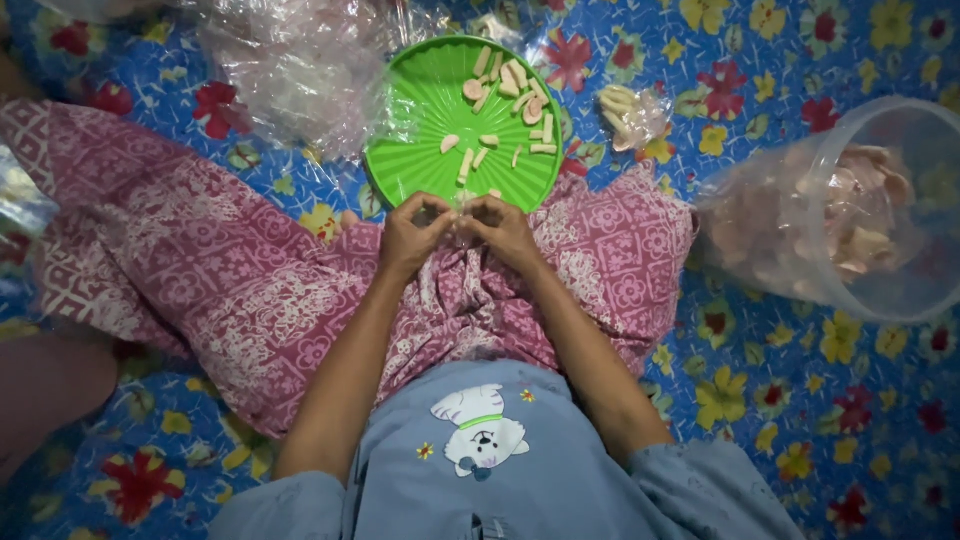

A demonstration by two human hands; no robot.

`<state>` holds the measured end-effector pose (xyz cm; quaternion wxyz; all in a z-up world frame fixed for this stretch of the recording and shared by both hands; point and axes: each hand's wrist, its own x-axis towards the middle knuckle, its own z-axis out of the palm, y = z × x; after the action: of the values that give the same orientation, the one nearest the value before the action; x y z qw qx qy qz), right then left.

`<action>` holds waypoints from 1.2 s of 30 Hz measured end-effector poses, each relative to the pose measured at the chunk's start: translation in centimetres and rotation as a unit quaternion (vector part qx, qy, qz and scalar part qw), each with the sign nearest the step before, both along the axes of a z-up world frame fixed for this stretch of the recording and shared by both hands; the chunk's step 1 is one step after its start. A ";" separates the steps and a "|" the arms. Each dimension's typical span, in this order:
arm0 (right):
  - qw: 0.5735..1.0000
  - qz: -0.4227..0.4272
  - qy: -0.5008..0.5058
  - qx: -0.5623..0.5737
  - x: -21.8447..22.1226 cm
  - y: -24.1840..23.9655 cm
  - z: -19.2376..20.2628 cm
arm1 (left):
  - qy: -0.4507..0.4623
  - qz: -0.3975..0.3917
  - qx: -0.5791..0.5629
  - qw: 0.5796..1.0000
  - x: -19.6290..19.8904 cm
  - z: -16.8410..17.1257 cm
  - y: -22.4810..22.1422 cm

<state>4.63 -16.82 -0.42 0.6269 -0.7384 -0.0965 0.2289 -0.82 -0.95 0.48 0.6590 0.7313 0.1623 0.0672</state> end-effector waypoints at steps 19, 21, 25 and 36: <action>0.998 0.019 -0.059 -0.006 1.0 0.2 0.4 | -0.044 -0.007 -0.047 0.998 0.9 0.4 0.9; 0.997 0.041 -0.061 -0.003 1.2 -0.2 -0.6 | -0.060 -0.034 0.007 0.998 0.9 -0.5 1.1; 0.997 0.048 -0.055 0.017 1.0 -0.2 -0.8 | -0.048 -0.027 -0.004 0.998 0.4 -1.1 0.9; 0.963 0.009 -0.211 -0.167 1.2 -0.8 3.4 | -0.019 0.045 -0.040 0.998 0.3 -0.1 1.1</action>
<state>5.87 -17.65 3.00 0.4580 -0.8634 -0.1933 0.0859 -0.49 0.14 0.33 0.6873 0.6947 0.1851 0.1038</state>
